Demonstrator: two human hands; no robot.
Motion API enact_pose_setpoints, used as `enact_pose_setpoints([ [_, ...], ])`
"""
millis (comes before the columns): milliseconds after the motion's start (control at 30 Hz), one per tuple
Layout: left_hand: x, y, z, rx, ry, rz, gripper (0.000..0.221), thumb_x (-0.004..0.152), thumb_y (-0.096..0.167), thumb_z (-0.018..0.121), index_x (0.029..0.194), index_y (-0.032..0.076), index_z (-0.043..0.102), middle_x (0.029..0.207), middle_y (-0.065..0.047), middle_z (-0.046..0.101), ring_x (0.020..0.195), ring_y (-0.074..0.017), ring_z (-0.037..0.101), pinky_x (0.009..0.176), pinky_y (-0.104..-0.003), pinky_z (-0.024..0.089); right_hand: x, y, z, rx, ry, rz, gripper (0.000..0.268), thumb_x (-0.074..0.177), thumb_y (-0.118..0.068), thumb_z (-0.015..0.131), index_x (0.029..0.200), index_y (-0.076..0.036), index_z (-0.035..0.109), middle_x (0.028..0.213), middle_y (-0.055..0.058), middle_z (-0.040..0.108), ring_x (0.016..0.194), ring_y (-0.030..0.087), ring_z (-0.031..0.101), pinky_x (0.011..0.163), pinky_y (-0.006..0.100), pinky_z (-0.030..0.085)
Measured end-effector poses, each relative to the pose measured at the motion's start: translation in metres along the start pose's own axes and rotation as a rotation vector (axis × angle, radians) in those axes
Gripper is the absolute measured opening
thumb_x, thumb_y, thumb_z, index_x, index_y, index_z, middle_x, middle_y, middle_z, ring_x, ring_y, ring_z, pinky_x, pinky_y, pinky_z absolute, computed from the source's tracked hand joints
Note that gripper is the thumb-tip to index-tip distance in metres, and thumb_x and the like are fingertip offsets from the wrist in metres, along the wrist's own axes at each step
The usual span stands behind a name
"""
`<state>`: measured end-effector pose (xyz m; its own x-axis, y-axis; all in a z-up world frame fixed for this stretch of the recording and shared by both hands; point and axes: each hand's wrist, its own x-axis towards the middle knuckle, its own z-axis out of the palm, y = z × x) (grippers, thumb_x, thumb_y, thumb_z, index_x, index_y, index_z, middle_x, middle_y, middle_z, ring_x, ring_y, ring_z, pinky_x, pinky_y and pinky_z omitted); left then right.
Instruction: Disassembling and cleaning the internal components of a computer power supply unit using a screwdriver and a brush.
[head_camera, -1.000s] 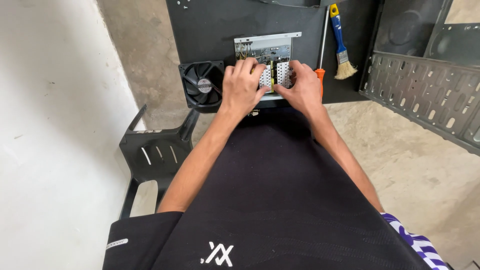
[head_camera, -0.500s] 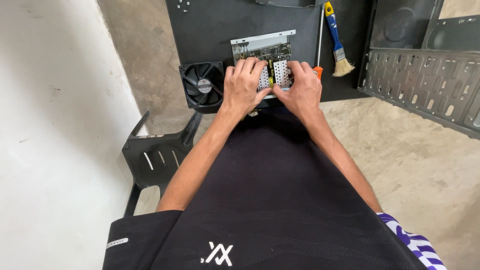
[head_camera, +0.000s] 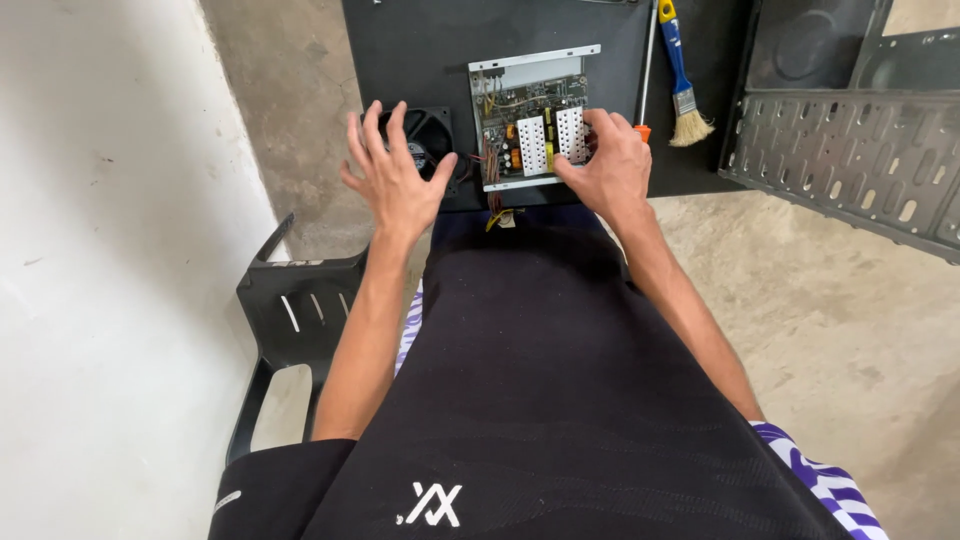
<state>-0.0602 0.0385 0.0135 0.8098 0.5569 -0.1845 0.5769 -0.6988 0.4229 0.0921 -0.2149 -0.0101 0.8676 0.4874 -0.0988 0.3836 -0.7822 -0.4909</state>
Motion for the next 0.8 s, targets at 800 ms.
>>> enact_pose_setpoints([
  [800, 0.013, 0.090, 0.051, -0.027, -0.085, 0.428, 0.075, 0.091, 0.050, 0.063, 0.155, 0.017, 0.043, 0.152, 0.001, 0.053, 0.142, -0.0180, 0.049, 0.107, -0.055, 0.032, 0.011, -0.041, -0.025, -0.213, -0.007, -0.065, 0.051, 0.071, -0.039, 0.083, 0.112, -0.012, 0.070, 0.094, 0.005, 0.063, 0.081, 0.028, 0.065, 0.058, 0.044, 0.054],
])
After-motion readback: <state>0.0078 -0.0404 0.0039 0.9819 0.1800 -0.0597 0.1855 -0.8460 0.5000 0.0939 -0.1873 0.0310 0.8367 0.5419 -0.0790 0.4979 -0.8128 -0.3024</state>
